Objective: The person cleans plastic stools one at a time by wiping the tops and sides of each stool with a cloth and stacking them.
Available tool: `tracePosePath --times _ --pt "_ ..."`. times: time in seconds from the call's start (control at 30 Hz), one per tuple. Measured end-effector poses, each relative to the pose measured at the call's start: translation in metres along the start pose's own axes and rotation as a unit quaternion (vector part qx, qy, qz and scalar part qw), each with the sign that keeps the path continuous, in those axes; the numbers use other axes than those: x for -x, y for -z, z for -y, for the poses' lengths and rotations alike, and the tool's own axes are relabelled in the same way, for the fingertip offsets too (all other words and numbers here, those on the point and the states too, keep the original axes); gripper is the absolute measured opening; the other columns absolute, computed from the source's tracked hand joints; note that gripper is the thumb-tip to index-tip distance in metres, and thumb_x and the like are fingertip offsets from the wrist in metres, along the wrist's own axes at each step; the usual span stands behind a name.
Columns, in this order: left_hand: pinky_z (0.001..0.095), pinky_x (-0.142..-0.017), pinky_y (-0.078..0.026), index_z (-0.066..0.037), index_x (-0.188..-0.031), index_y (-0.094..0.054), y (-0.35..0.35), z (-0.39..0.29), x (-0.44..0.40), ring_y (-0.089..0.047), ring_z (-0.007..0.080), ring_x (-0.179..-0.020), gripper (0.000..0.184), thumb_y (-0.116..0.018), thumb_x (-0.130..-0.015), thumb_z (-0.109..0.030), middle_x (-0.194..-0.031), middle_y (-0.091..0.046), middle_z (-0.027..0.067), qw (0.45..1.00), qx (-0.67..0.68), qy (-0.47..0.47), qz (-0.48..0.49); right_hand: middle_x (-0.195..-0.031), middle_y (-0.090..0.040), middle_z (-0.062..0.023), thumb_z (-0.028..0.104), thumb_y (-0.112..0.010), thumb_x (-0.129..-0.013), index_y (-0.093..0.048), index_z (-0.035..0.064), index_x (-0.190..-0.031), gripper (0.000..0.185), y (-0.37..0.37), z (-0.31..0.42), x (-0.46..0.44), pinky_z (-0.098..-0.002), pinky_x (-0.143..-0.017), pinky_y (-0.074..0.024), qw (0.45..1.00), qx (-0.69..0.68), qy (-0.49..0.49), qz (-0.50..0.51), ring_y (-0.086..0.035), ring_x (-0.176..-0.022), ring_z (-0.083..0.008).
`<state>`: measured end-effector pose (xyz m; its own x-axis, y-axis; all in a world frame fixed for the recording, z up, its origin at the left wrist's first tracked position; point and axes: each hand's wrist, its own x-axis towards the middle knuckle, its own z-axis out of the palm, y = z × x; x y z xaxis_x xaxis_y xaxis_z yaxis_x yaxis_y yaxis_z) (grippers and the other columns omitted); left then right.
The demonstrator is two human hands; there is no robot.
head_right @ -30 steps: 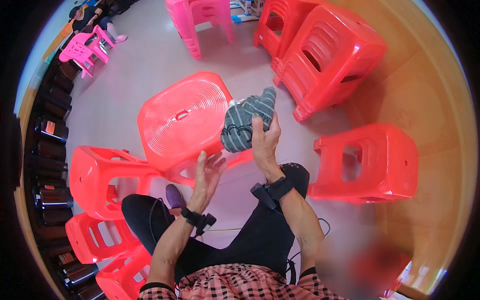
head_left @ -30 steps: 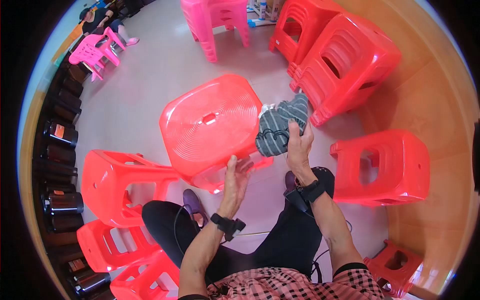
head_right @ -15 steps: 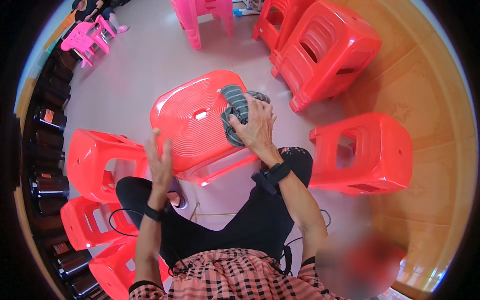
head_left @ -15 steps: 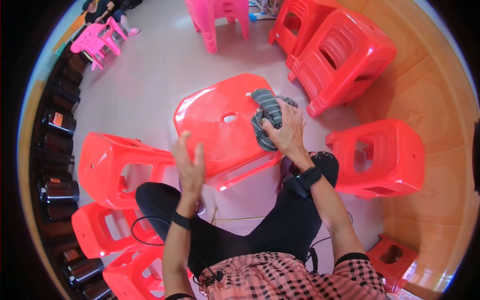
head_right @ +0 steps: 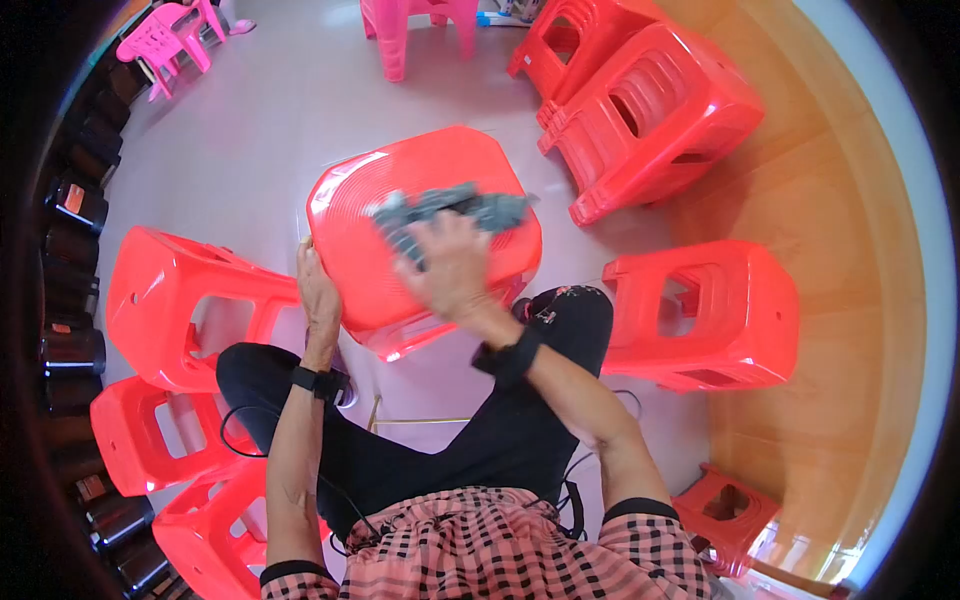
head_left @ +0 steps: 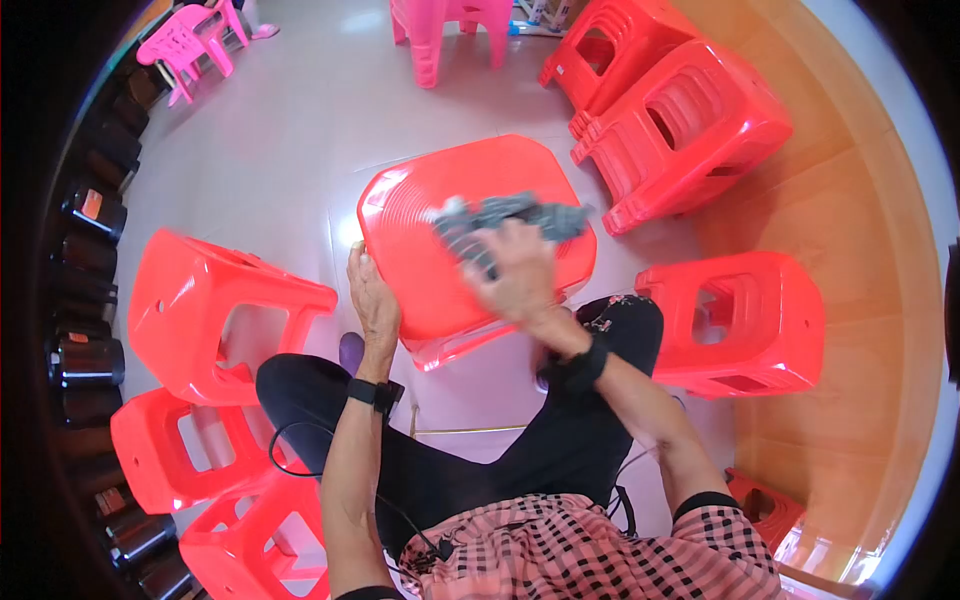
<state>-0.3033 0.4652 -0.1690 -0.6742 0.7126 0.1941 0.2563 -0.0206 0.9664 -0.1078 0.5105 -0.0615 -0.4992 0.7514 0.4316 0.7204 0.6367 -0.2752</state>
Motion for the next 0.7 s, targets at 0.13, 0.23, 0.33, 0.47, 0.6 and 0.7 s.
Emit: tracePosePath --times 0.13,0.23,0.33,0.47,0.6,0.7 --pt "0.0360 -0.093 -0.041 0.002 -0.119 -0.049 0.005 0.021 0.007 -0.052 0.0269 -0.108 0.041 -0.040 -0.097 -0.031 -0.116 -0.054 0.0163 0.997 0.018 -0.068 0.019 -0.100 -0.050 -0.0136 0.029 -0.069 -0.068 -0.062 0.0103 -0.100 0.038 -0.028 0.064 -0.009 -0.0440 -0.074 -0.0388 0.991 -0.087 0.098 0.027 -0.049 -0.097 -0.0317" --pt "0.0331 -0.085 -0.045 0.000 -0.113 -0.050 0.005 0.018 0.011 -0.055 0.0212 -0.099 0.039 -0.044 -0.095 -0.035 -0.105 -0.056 0.0117 0.991 0.052 -0.115 0.041 -0.097 -0.050 -0.0143 0.028 -0.068 -0.068 -0.061 0.0085 -0.097 0.035 -0.034 0.063 -0.023 -0.0452 -0.076 -0.0408 0.983 -0.131 0.106 0.067 -0.050 -0.094 -0.0325" --pt "0.0354 -0.087 -0.043 0.001 -0.123 -0.042 0.004 0.022 0.007 -0.055 0.0263 -0.101 0.049 -0.040 -0.097 -0.040 -0.111 -0.055 0.0172 0.995 0.102 -0.014 0.011 -0.094 -0.051 -0.0157 0.026 -0.067 -0.069 -0.060 0.0069 -0.095 0.033 -0.036 0.041 -0.041 -0.0459 -0.080 -0.0438 0.963 -0.196 0.167 0.074 -0.051 -0.093 -0.0343" --pt "0.0373 -0.093 -0.040 0.004 -0.126 -0.040 -0.011 -0.031 0.011 -0.052 0.0310 -0.110 0.051 -0.043 -0.097 -0.039 -0.119 -0.052 0.0245 0.993 -0.079 0.084 -0.027 -0.096 -0.054 -0.0189 0.023 -0.064 -0.072 -0.059 0.0052 -0.092 0.028 -0.018 -0.010 -0.061 -0.0450 -0.081 -0.0466 0.987 -0.107 0.122 0.010 -0.054 -0.095 -0.0362" --pt "0.0396 -0.097 -0.037 0.006 -0.130 -0.037 -0.005 -0.056 0.013 -0.049 0.0344 -0.114 0.054 -0.047 -0.096 -0.035 -0.123 -0.049 0.0271 0.990 0.001 0.126 0.057 -0.092 -0.056 -0.0181 0.025 -0.062 -0.074 -0.061 0.0044 -0.090 0.026 0.000 -0.105 -0.089 -0.0467 -0.078 -0.0470 0.996 -0.048 0.069 -0.032 -0.055 -0.092 -0.0352" --pt "0.0412 -0.099 -0.036 0.008 -0.133 -0.036 -0.009 -0.036 0.012 -0.048 0.0357 -0.115 0.056 -0.049 -0.096 -0.032 -0.126 -0.047 0.0285 0.994 0.023 0.074 0.071 -0.092 -0.062 -0.0226 0.031 -0.059 -0.077 -0.063 0.0012 -0.094 0.034 0.007 -0.156 -0.118 -0.0497 -0.076 -0.0481 0.991 0.042 -0.123 -0.004 -0.060 -0.090 -0.0393"
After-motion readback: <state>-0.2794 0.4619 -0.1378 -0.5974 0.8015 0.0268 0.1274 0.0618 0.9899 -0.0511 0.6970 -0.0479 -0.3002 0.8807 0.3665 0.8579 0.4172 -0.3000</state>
